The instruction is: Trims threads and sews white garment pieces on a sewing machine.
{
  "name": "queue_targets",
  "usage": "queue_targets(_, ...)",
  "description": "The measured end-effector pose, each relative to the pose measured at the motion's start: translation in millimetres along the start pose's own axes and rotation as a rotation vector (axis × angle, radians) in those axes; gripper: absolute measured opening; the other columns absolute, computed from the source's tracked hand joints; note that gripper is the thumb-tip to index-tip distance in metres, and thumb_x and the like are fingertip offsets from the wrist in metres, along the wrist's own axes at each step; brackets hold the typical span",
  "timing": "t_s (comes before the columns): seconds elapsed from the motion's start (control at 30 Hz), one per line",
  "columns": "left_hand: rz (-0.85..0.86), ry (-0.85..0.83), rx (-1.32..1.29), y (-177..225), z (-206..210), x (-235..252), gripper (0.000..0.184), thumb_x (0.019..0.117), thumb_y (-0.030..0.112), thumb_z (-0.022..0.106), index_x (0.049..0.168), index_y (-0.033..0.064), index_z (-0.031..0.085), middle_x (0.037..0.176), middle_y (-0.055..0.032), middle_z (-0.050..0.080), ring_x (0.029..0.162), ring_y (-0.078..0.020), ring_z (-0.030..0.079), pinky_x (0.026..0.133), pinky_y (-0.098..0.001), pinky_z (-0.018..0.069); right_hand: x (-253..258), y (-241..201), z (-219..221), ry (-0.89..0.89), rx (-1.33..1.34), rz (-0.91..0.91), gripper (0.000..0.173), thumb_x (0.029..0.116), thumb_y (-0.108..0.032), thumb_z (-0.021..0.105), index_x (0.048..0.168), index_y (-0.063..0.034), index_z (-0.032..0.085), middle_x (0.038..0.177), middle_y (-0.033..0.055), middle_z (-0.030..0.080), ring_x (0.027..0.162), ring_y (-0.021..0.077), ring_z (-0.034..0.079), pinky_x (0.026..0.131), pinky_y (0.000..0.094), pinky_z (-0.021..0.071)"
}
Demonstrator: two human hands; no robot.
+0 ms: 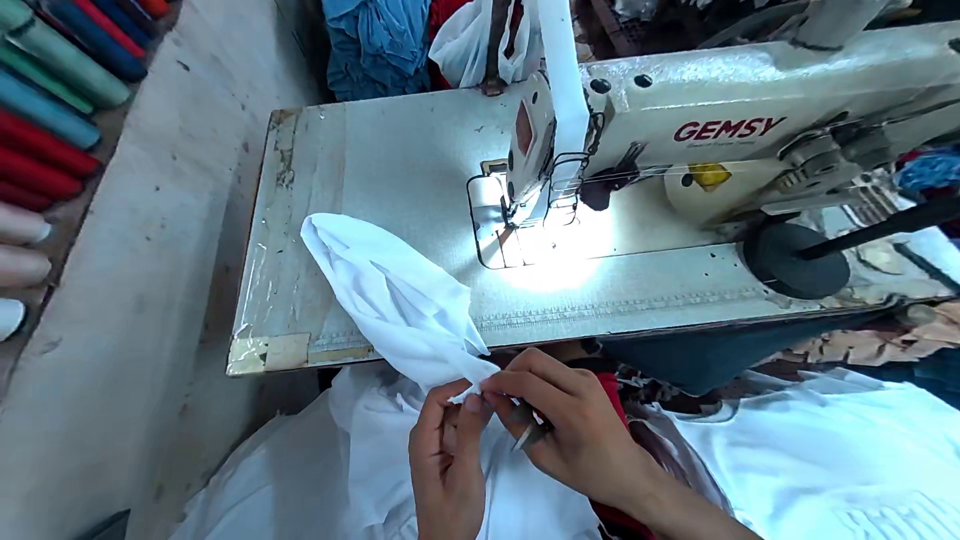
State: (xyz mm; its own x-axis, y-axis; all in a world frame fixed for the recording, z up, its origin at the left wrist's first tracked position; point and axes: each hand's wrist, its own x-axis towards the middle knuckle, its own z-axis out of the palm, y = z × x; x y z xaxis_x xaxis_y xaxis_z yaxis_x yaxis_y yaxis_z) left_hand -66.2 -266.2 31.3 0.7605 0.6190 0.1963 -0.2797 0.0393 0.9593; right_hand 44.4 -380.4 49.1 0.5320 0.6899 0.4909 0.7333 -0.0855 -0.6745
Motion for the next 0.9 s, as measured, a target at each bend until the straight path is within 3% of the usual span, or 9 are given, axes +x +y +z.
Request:
queue_targets(0.13,0.031,-0.011,0.104,-0.3,-4.9,1.4,0.016,0.1057,0.015,0.054,0.115,0.0071,0.064,0.088,0.0058,0.070,0.079,-0.0004,0.067,0.075,-0.0183,0.0578,2.9,5.3,-0.8,-0.088,0.118,0.036,0.012,0.1012,-0.016,0.059,0.106,-0.0095,0.067,0.090,0.0018,0.063,0.074,0.0048,0.059,0.061,0.0184,0.0500)
queue_targets(0.2,0.029,0.000,0.102,-3.0,-7.5,1.6,0.015,0.1053,0.015,0.053,0.113,0.0078,0.065,0.081,0.0073,0.064,0.070,0.0024,0.058,0.065,-0.0144,0.0498,3.3,9.0,-4.4,-0.066,0.320,0.098,0.012,0.1028,-0.013,0.060,0.106,-0.0037,0.066,0.093,0.0030,0.066,0.078,0.0025,0.060,0.068,0.0158,0.0524)
queue_targets(0.3,0.000,0.008,0.042,-5.0,-10.9,0.0,0.016,0.1054,0.015,0.054,0.114,0.0101,0.066,0.087,0.0075,0.067,0.075,0.0019,0.061,0.071,-0.0159,0.0527,1.7,11.6,-10.2,0.022,0.425,0.151,0.012,0.1046,-0.013,0.057,0.106,-0.0023,0.063,0.087,0.0003,0.063,0.073,-0.0007,0.057,0.064,0.0133,0.0492)
queue_targets(0.37,-0.016,0.017,0.025,-6.1,-12.1,-0.6,0.016,0.1051,0.016,0.055,0.114,0.0107,0.066,0.088,0.0070,0.067,0.077,0.0008,0.062,0.073,-0.0176,0.0539,1.0,11.2,-12.1,0.052,0.417,0.151,0.012,0.1054,-0.013,0.056,0.107,-0.0029,0.061,0.085,-0.0015,0.061,0.072,-0.0031,0.054,0.063,0.0107,0.0462)
queue_targets(0.53,-0.004,0.008,0.036,-6.3,-11.6,-0.2,0.015,0.1054,0.016,0.054,0.114,0.0105,0.066,0.084,0.0072,0.064,0.072,0.0015,0.059,0.068,-0.0156,0.0510,4.2,10.2,-5.0,-0.017,0.312,0.060,0.010,0.0999,-0.010,0.063,0.106,-0.0038,0.067,0.093,0.0031,0.064,0.080,0.0016,0.059,0.069,0.0133,0.0504)
queue_targets(0.73,0.051,-0.039,0.026,-1.0,-10.3,1.5,0.017,0.1065,0.020,0.054,0.115,0.0095,0.064,0.098,0.0053,0.070,0.085,0.0002,0.065,0.077,-0.0167,0.0545,9.4,7.5,2.3,-0.048,0.216,0.007,0.010,0.0972,-0.012,0.066,0.103,-0.0067,0.072,0.094,0.0024,0.066,0.083,0.0029,0.062,0.070,0.0149,0.0524)
queue_targets(0.83,0.090,-0.015,0.143,-1.8,-10.4,2.6,0.015,0.1058,0.019,0.055,0.112,0.0083,0.064,0.086,0.0068,0.065,0.071,0.0033,0.058,0.065,-0.0125,0.0497,9.9,6.1,1.5,-0.050,0.174,-0.011,0.010,0.0970,-0.013,0.066,0.103,-0.0077,0.072,0.095,0.0023,0.066,0.083,0.0032,0.062,0.068,0.0150,0.0520)
queue_targets(0.9,0.131,-0.021,0.250,-1.6,-11.8,3.9,0.015,0.1056,0.018,0.055,0.110,0.0070,0.064,0.087,0.0054,0.066,0.073,0.0022,0.061,0.067,-0.0136,0.0528,10.6,5.4,0.1,-0.062,0.127,-0.030,0.011,0.0964,-0.013,0.065,0.104,-0.0082,0.072,0.096,0.0030,0.067,0.084,0.0049,0.063,0.068,0.0169,0.0530)
